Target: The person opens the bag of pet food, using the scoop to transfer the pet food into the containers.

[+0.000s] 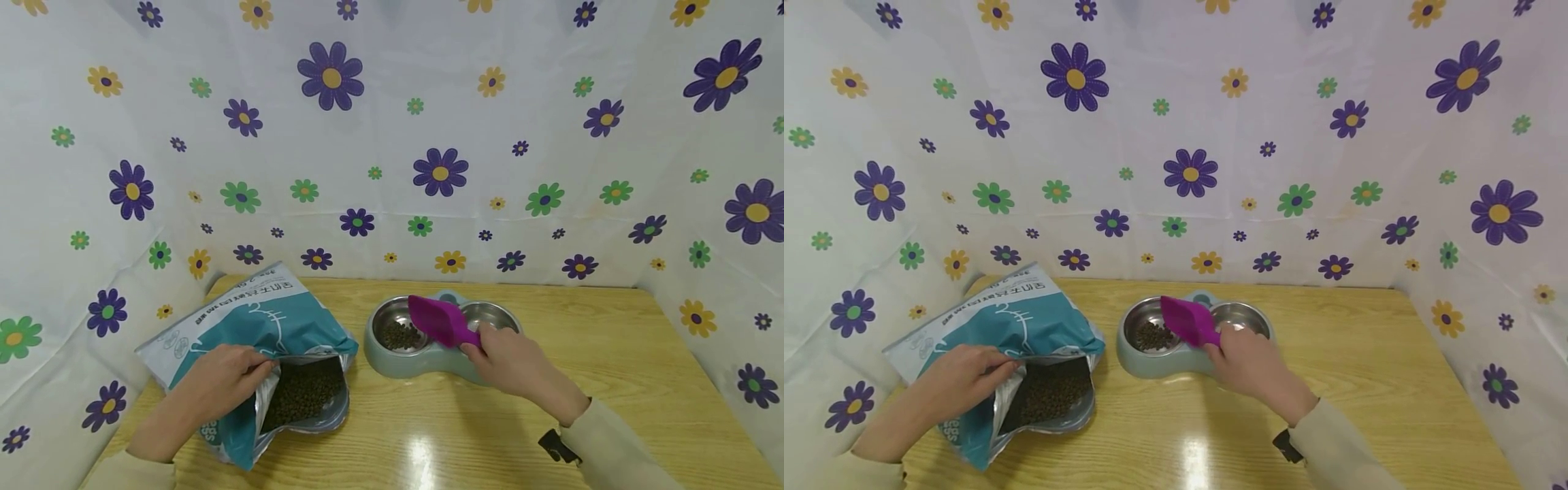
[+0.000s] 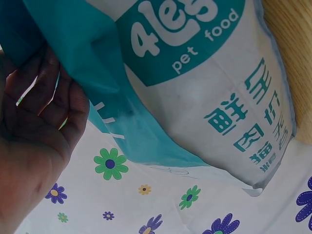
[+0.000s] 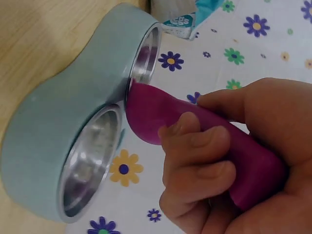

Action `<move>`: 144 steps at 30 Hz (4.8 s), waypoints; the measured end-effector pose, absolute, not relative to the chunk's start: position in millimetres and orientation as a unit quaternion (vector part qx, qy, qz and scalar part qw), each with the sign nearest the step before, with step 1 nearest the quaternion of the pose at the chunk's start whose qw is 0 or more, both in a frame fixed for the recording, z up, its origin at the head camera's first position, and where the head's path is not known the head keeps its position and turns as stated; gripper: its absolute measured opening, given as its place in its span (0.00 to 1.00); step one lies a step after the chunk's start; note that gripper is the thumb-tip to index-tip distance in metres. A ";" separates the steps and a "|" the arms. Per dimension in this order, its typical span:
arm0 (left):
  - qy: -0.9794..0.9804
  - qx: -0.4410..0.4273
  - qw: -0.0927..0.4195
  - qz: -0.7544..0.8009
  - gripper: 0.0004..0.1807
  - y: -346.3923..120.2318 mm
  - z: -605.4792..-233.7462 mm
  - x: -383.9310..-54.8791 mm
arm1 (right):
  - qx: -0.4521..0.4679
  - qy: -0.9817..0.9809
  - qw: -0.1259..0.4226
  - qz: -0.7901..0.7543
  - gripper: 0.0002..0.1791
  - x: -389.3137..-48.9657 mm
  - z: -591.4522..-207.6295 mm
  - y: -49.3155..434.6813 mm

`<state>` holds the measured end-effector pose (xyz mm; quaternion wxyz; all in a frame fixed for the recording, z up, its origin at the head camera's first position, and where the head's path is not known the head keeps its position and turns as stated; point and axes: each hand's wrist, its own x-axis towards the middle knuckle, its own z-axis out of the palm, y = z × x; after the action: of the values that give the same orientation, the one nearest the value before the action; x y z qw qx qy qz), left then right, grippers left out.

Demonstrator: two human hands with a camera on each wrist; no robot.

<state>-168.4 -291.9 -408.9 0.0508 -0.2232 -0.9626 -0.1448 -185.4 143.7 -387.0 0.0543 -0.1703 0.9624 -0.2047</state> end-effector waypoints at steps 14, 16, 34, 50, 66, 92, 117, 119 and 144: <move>-0.964 -0.218 0.048 -0.143 0.19 -291.2 -409.0 -168.2 | -0.130 0.816 0.275 -0.492 0.21 -167.4 -409.3 180.2; -0.964 -0.220 0.048 -0.143 0.19 -291.3 -409.2 -168.3 | -0.141 0.794 0.302 -0.509 0.21 -164.0 -411.4 182.1; -0.964 -0.217 0.046 -0.144 0.20 -289.6 -406.8 -168.9 | -0.178 0.702 0.407 -0.557 0.22 -144.7 -431.8 148.3; -0.966 -0.218 0.038 -0.136 0.15 -291.0 -409.2 -167.9 | -0.165 0.716 0.410 -0.541 0.19 -134.4 -424.5 98.6; -0.965 -0.218 0.051 -0.140 0.17 -290.8 -410.2 -167.8 | -0.111 0.750 0.398 -0.517 0.21 -134.2 -414.2 57.6; -0.964 -0.222 0.057 -0.135 0.12 -291.4 -408.6 -168.5 | -0.123 0.721 0.328 -0.598 0.26 -124.8 -464.5 18.6; -0.963 -0.222 0.061 -0.141 0.13 -290.5 -411.5 -168.2 | -0.159 0.657 0.383 -0.630 0.26 -112.6 -485.0 71.2; -0.963 -0.222 0.063 -0.141 0.12 -290.4 -411.9 -168.4 | -0.161 0.646 0.389 -0.637 0.27 -111.7 -485.1 73.3; -0.962 -0.223 0.059 -0.148 0.12 -291.1 -413.6 -168.5 | -0.188 0.644 0.350 -0.654 0.27 -119.2 -451.3 136.7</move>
<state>-168.5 -291.1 -413.6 0.0593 -0.2235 -0.9616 -0.1477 -119.2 136.7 -451.3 0.3497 -0.1876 0.6442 -0.6539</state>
